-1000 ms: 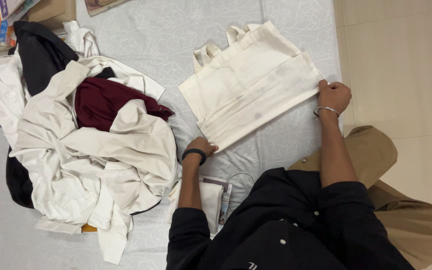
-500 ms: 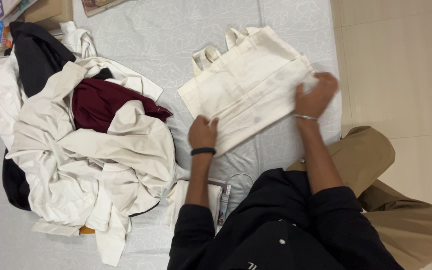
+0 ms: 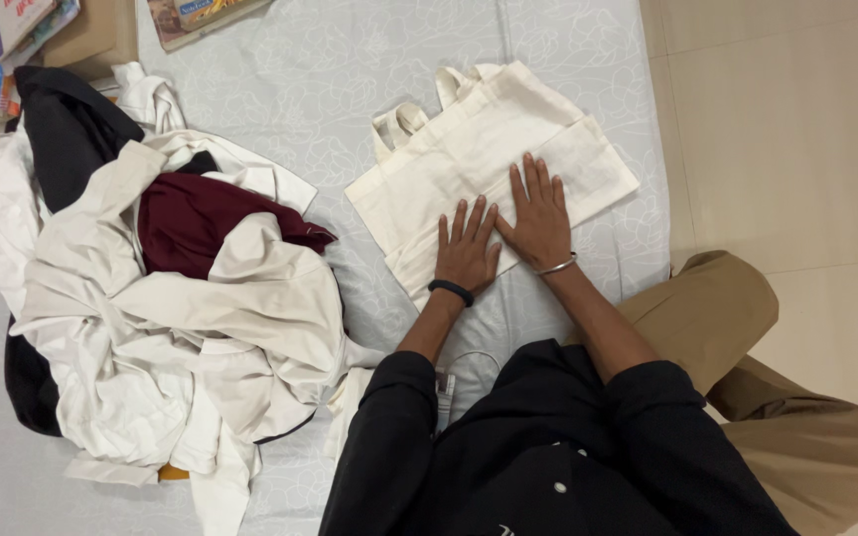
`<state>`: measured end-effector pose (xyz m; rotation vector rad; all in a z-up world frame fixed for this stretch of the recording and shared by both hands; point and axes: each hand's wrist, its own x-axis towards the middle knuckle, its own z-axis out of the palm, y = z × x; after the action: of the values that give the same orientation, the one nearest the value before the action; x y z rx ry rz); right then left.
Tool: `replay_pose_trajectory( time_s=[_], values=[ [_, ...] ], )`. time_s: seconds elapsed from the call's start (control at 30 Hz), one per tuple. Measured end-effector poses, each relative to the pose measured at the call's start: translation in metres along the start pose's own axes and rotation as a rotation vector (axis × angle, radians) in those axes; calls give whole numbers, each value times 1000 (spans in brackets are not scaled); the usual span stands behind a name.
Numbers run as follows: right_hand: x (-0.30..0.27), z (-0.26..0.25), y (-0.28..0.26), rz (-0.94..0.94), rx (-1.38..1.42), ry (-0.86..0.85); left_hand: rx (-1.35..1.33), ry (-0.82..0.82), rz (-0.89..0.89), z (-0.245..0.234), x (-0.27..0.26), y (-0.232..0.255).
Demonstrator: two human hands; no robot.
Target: The person folds a white tank top and a white tote bag by hand while sitting on the floor next to a bed.
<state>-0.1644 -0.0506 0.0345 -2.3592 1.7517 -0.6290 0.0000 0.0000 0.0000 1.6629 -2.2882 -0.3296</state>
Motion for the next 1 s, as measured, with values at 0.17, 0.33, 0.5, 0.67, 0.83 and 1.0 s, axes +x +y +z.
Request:
replay_pose_trajectory(
  time_s=[0.17,0.33,0.5,0.67,0.83,1.0],
  values=[
    [3,-4,27,48,-22,-76,31,-7,-15,2,-2,1],
    [11,-10,65,148,-20,-75,11,-31,-12,2,-3,-3],
    [6,-28,94,272,-25,-67,-34,-42,32,-6,-10,-18],
    [6,-33,97,366,-28,-103,71,-12,-38,-16,-23,-34],
    [2,-37,94,394,5,-96,89,-26,-19,-22,-32,-56],
    [-3,-37,94,402,25,-53,79,-43,-68,-34,-36,-80]
  ],
)
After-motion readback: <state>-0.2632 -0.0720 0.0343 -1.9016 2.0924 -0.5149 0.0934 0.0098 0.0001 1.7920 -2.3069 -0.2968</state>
